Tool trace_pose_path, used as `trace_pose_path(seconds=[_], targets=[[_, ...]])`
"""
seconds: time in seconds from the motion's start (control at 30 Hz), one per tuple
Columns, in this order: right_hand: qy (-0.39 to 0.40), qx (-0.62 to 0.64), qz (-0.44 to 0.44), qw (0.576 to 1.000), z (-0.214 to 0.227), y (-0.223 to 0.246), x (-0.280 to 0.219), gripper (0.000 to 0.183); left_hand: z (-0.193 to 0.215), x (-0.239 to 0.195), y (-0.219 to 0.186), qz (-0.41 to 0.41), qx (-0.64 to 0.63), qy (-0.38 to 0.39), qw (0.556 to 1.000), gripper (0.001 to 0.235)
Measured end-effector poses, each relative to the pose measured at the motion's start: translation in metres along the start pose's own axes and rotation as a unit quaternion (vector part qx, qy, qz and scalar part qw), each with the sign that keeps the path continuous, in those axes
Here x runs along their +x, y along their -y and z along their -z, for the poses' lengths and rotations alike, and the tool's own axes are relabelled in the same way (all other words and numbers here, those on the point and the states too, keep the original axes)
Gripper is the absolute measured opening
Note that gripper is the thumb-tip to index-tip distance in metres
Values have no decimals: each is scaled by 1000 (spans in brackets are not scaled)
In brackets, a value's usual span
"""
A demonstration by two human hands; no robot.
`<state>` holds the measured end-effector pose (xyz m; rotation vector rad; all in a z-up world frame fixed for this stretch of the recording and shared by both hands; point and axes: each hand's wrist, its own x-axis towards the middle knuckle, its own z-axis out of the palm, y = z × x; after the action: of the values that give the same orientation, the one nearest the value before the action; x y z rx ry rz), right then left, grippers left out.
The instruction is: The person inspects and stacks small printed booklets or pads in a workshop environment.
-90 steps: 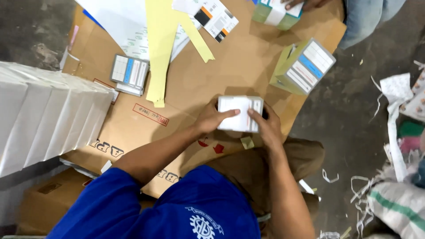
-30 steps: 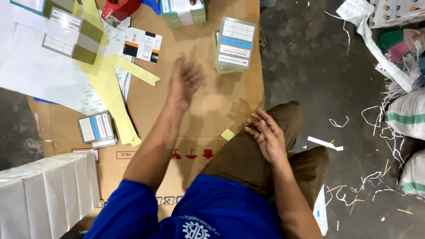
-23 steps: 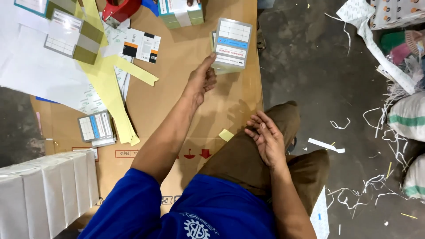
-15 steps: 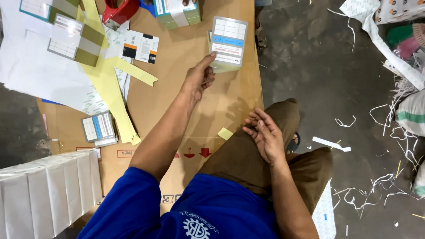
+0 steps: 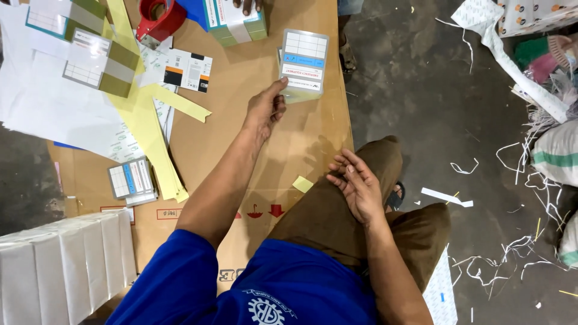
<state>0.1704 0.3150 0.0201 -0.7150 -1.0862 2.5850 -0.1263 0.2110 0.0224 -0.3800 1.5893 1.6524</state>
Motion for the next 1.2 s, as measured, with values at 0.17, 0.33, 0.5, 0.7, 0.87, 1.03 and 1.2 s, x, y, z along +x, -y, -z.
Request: trace_pose_path(seconds=[0.17,0.33,0.5,0.7,0.87,1.03,1.2], targets=[[-4,-7,-2,1000,0,-2,2,47,-2,4,11,-28,-42,-4,999,36],[-5,-9,-2,1000,-2,0,1,47,-6,9,22,-94,-56,-50,993,35],[-29,-29,-7,999,-4,0,2,46,0,5,21,-101,-122,-39,987,30],[-28,-27,-6,999,-3,0,2,46,2,10,25,-180,-111,-104,972,39],[-24,-22,-2,999,-5,1,3,46,4,-13,15,-201,-93,-112,969,39],[-16,-66,21,997,-24,10,11,55,25,-35,38,-152,-200,-17,968,30],[47,24,61,997,-68,24,26,69,9,-114,61,-234,-180,58,954,26]])
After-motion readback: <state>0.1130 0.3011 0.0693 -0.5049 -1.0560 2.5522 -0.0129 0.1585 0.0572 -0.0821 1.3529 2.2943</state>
